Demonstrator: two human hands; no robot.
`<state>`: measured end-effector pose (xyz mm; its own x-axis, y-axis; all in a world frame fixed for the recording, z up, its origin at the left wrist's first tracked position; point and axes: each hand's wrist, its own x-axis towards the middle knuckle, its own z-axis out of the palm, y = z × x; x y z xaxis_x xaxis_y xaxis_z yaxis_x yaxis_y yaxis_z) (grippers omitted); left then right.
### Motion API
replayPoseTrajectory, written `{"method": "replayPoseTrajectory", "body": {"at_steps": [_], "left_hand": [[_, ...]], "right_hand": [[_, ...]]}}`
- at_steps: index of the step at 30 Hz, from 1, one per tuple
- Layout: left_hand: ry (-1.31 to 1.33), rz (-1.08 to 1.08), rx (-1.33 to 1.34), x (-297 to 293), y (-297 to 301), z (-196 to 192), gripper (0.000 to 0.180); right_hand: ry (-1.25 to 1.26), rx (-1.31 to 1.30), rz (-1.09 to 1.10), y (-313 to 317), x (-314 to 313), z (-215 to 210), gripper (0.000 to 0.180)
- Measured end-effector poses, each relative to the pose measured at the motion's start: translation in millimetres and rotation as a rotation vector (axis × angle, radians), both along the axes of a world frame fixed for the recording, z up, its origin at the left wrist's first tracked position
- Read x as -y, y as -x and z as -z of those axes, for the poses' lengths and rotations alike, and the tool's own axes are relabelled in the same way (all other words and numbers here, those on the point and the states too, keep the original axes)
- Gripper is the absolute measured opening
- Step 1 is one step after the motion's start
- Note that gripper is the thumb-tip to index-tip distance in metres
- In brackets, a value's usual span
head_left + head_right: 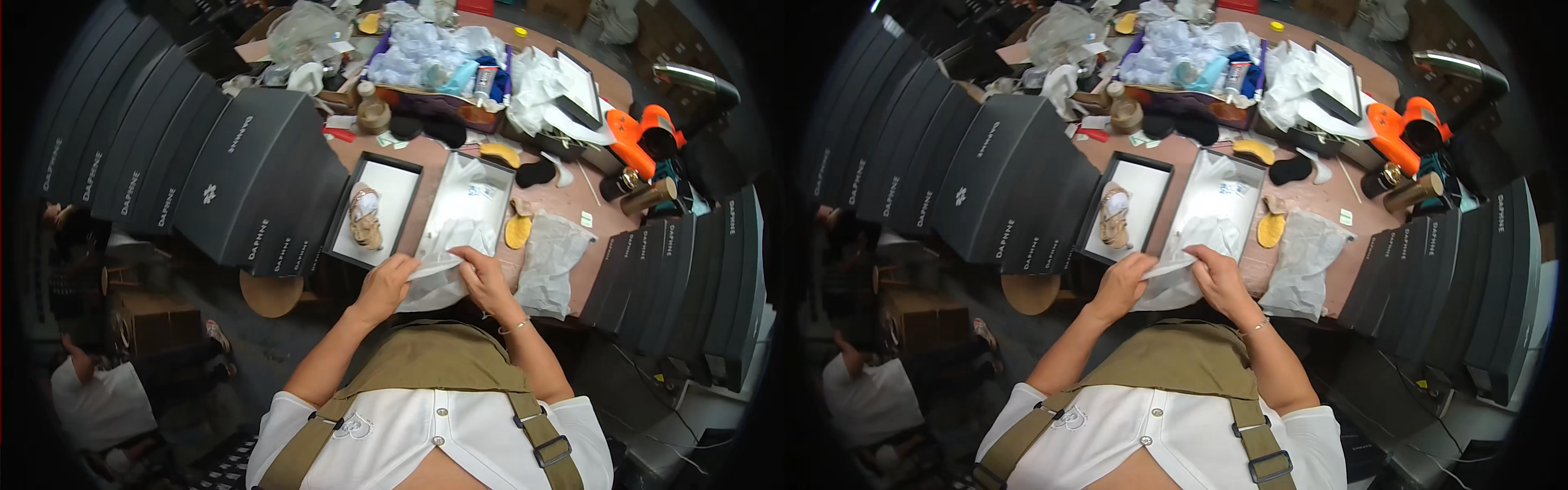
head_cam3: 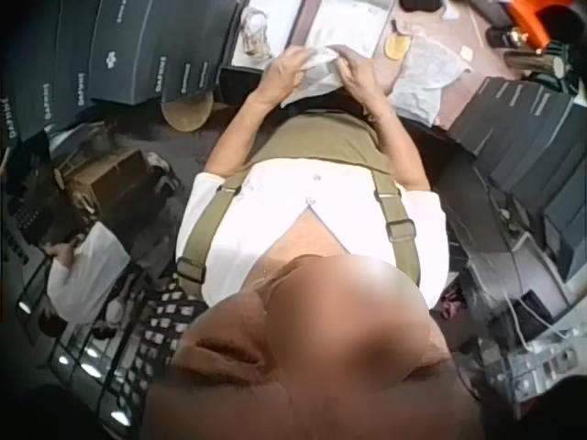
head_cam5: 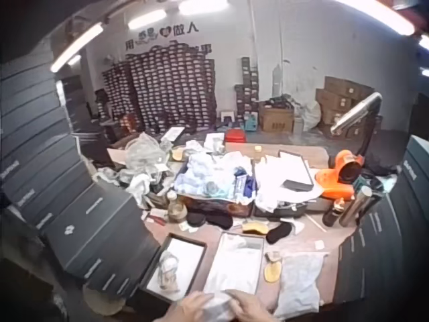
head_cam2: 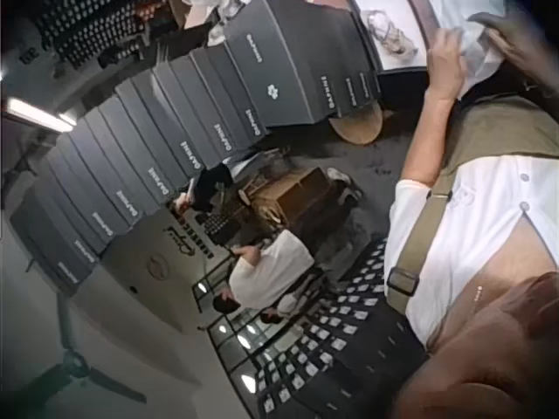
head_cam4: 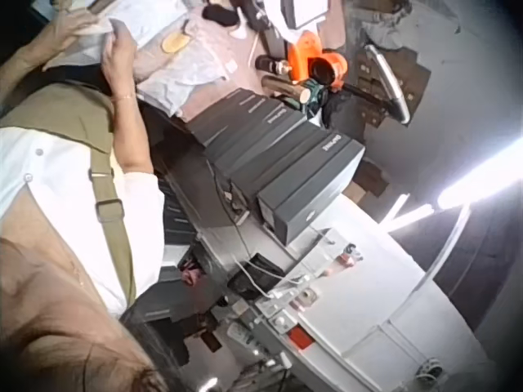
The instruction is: Clean shoe soles with a brush and sponge, wrap high-heeled shoes in tissue paper, and pack them into branded shoe boxes.
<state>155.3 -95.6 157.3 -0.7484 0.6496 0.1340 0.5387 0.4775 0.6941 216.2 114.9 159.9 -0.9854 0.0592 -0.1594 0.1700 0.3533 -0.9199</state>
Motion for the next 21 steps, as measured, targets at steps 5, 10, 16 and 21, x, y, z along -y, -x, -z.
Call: {"method": "replayPoseTrajectory", "body": {"at_steps": [5,10,16,21], "left_hand": [[-0.016,-0.478,0.173,157.0,-47.7,38.4,0.027],[-0.121,-0.720,0.321,223.9,-84.6,32.4,0.028],[-0.421,-0.698,0.418,239.0,-104.0,45.6,0.018],[-0.648,-0.794,0.552,226.0,-110.4,79.9,0.021]], "right_hand": [[0.023,0.188,-0.639,21.8,36.3,-7.7,0.038],[-0.610,-0.149,-0.388,157.7,105.3,14.4,0.071],[-1.014,0.278,-0.628,199.3,182.9,96.5,0.101],[-0.802,0.307,-0.464,193.6,165.4,125.4,0.098]]}}
